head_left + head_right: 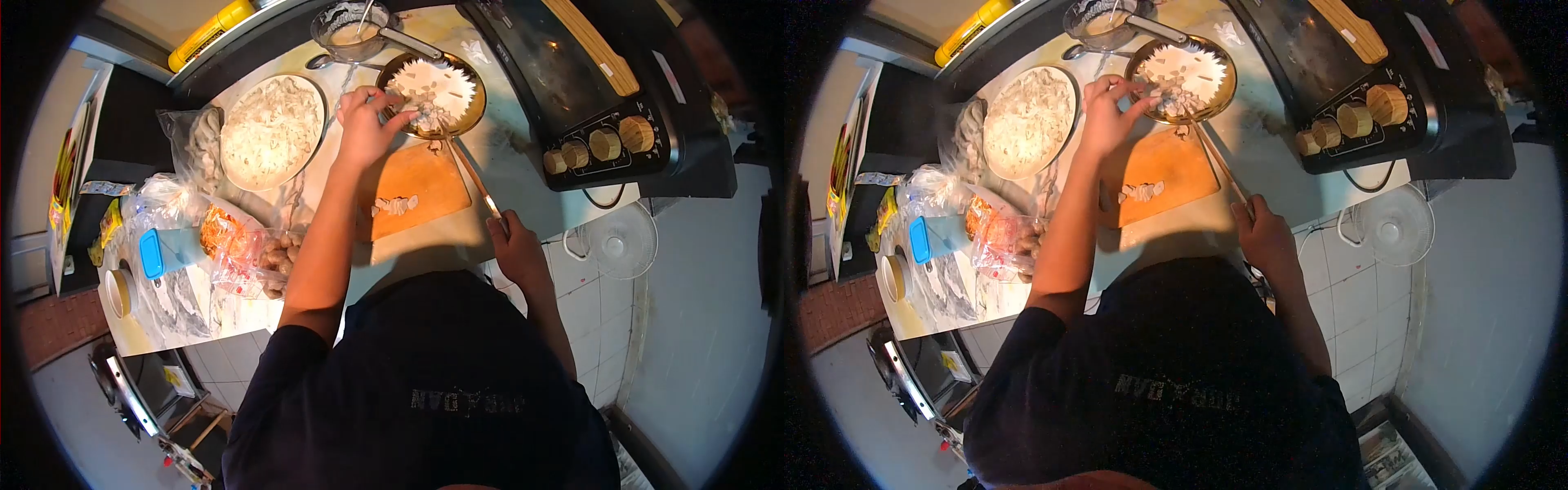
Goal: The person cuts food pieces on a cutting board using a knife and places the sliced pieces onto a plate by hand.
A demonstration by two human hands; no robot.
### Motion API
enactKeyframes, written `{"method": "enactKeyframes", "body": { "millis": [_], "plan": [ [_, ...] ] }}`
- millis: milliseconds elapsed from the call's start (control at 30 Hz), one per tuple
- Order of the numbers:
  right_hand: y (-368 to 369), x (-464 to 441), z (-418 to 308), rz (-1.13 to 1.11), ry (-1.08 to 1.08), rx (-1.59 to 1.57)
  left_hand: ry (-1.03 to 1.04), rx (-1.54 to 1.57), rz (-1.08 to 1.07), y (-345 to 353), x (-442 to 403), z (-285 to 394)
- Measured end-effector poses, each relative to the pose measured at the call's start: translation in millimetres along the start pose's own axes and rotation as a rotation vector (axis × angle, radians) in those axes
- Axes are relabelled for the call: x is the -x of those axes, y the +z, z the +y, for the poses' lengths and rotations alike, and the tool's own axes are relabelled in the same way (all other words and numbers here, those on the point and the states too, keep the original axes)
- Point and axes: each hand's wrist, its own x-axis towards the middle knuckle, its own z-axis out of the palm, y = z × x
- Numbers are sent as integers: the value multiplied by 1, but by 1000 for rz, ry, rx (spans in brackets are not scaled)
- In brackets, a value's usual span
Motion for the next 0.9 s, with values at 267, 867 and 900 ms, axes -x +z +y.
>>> {"method": "enactKeyframes", "body": {
  "millis": [267, 867, 900],
  "plan": [
    [8, 3, 12, 45, -42, -62, -134, 189, -473, -31, 52, 7],
    [6, 3, -3, -99, 8, -56, -27, -140, -452, -49, 96, 49],
    [7, 3, -2, -84, 11, -48, -49, -117, -438, -51, 95, 50]
  ]
}}
